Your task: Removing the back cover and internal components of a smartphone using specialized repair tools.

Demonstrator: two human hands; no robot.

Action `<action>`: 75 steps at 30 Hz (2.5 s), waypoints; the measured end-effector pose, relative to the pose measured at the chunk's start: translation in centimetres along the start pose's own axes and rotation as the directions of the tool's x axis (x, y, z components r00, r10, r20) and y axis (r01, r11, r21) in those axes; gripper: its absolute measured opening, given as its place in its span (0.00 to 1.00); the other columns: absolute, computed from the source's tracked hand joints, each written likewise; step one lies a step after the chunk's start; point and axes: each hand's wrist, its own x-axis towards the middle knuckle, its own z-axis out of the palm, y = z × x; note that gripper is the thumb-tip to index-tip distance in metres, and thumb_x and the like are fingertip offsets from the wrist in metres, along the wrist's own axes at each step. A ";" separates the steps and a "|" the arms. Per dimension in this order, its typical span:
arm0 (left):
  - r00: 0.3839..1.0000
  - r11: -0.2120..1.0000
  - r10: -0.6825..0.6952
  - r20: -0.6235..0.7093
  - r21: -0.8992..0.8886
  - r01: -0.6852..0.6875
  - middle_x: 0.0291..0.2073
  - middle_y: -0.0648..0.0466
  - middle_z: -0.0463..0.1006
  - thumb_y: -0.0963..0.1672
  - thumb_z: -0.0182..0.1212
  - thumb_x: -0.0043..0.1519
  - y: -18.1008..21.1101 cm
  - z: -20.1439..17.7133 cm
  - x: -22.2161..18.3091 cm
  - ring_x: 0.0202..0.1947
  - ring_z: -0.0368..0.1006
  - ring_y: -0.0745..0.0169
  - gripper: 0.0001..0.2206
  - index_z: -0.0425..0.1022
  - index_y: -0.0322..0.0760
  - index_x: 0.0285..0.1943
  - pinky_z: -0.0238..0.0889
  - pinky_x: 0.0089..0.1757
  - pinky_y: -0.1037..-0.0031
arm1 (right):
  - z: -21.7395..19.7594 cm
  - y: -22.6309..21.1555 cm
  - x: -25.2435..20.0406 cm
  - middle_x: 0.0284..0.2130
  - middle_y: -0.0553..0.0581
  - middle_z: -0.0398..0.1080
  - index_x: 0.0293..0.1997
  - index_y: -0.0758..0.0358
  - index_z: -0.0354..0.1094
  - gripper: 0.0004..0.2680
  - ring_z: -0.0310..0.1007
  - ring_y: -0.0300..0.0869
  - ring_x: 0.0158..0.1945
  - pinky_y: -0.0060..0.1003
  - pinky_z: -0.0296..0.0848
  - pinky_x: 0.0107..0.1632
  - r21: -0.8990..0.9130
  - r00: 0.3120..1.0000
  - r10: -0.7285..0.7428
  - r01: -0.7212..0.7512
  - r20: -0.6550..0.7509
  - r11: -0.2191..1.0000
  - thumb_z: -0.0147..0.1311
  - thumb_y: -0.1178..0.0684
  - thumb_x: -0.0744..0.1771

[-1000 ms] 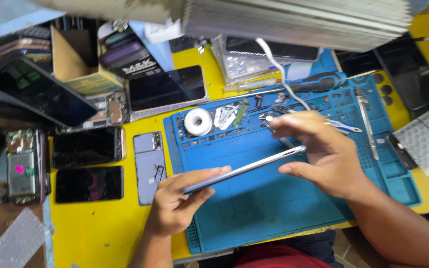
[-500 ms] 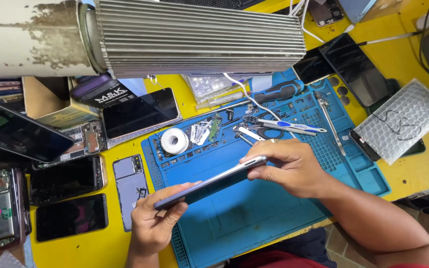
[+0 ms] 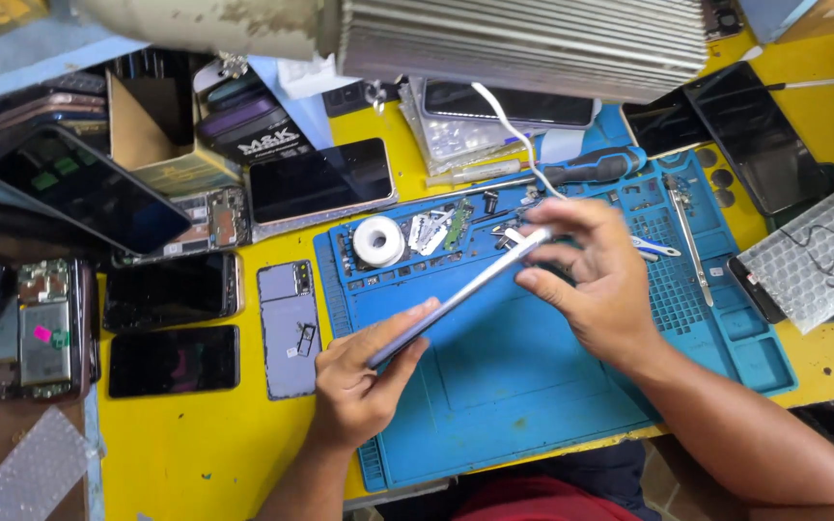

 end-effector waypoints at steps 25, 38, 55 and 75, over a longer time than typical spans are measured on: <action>0.897 0.753 -0.439 -0.044 -0.563 0.341 0.41 0.42 0.78 0.41 0.60 0.64 -3.2 2.4 -1.0 0.39 0.74 0.61 0.18 0.74 0.21 0.61 0.76 0.42 0.68 | 1.2 1.0 -1.2 0.23 0.57 0.75 0.43 0.68 0.72 0.06 0.73 0.36 0.28 0.33 0.75 0.34 0.185 0.898 0.265 -0.344 0.352 0.920 0.58 0.65 0.64; 0.902 0.700 -0.427 0.061 -0.609 0.373 0.34 0.49 0.74 0.40 0.69 0.59 -3.0 3.2 -0.8 0.39 0.67 0.68 0.09 0.82 0.26 0.45 0.67 0.41 0.74 | 1.9 1.0 -3.0 0.23 0.60 0.81 0.42 0.70 0.75 0.05 0.76 0.39 0.29 0.40 0.80 0.39 0.033 0.850 0.224 -0.272 0.477 0.962 0.59 0.64 0.65; 0.891 0.714 -0.453 0.021 -0.589 0.377 0.30 0.51 0.72 0.39 0.71 0.57 -2.9 3.4 -1.0 0.33 0.65 0.71 0.04 0.82 0.28 0.34 0.65 0.34 0.78 | 2.0 1.1 -3.7 0.26 0.61 0.82 0.47 0.72 0.75 0.08 0.79 0.41 0.31 0.43 0.82 0.40 0.006 0.861 0.173 -0.200 0.479 0.980 0.57 0.65 0.64; 0.845 0.902 -0.418 -0.335 -0.264 0.341 0.19 0.49 0.74 0.43 0.50 0.73 -4.1 -0.4 0.5 0.24 0.73 0.62 0.19 0.70 0.34 0.25 0.69 0.37 0.75 | 0.8 1.5 -2.4 0.24 0.59 0.76 0.43 0.68 0.73 0.07 0.73 0.39 0.30 0.36 0.77 0.34 -0.001 0.853 0.392 -0.417 0.345 0.909 0.61 0.62 0.62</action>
